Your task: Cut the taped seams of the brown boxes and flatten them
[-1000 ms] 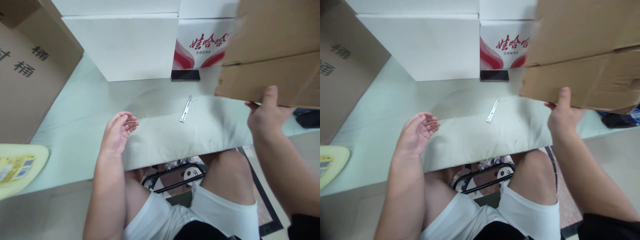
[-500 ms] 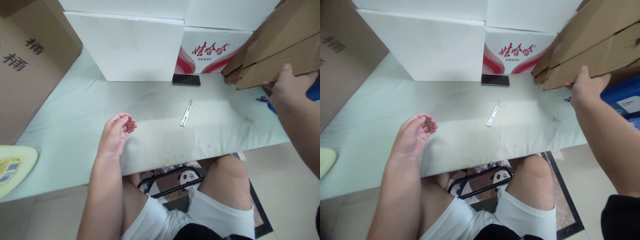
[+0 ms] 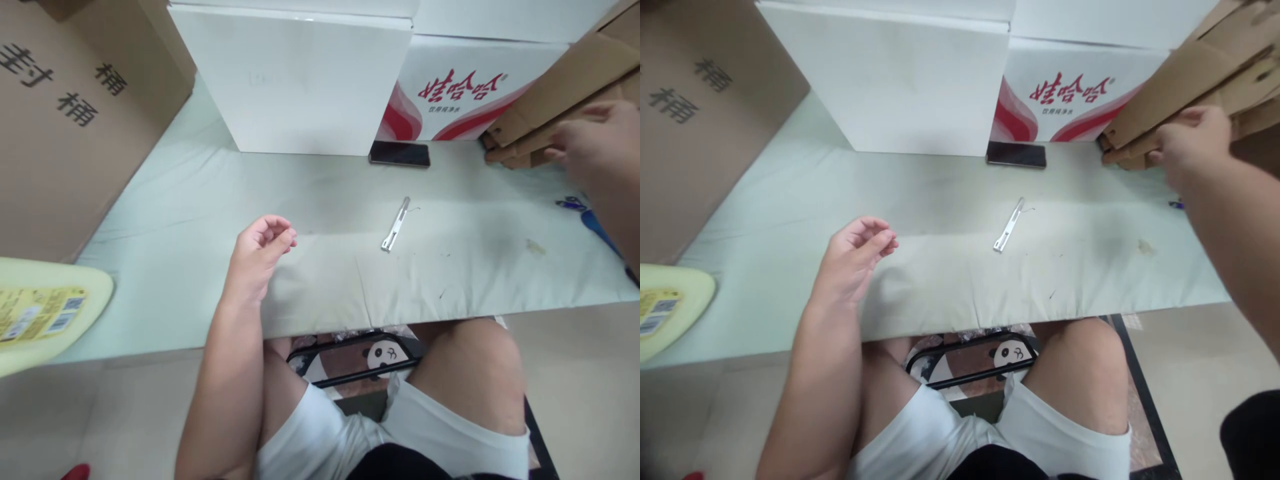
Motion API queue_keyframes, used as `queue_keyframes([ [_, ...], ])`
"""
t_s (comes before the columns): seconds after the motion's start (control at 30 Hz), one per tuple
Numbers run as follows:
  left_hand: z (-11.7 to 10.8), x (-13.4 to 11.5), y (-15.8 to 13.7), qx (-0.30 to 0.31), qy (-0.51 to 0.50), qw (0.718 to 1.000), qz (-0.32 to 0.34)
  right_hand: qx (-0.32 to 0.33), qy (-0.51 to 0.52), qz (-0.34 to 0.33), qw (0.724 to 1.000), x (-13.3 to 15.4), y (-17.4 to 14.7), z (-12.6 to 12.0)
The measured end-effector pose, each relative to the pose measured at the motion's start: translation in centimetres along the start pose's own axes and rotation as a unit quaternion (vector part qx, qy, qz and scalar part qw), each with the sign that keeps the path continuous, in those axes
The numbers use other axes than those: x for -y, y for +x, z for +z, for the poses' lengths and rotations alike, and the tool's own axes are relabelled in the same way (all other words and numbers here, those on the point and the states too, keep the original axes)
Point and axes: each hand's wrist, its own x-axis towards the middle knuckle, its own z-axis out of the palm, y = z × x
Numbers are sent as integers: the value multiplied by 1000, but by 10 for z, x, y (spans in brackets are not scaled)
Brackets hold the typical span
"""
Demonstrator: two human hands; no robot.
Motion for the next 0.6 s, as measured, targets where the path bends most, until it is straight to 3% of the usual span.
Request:
queue_keyframes([
  [0.07,-1,1,0,3,-4,999,32,36,24,116,992,26,-21,9],
  [0.17,-2,3,-1,-5,3,996,84,110,96,138,980,74,-74,19],
  [0.27,-2,5,-2,-9,36,991,125,172,128,29,976,114,-143,28],
  [0.4,-2,11,-1,10,124,982,140,184,113,-50,975,134,-219,52],
  [0.5,-2,15,-1,34,215,967,136,203,55,-114,971,136,-250,71],
  [0.6,-3,18,-2,63,320,937,129,244,33,-155,957,138,-261,79],
])
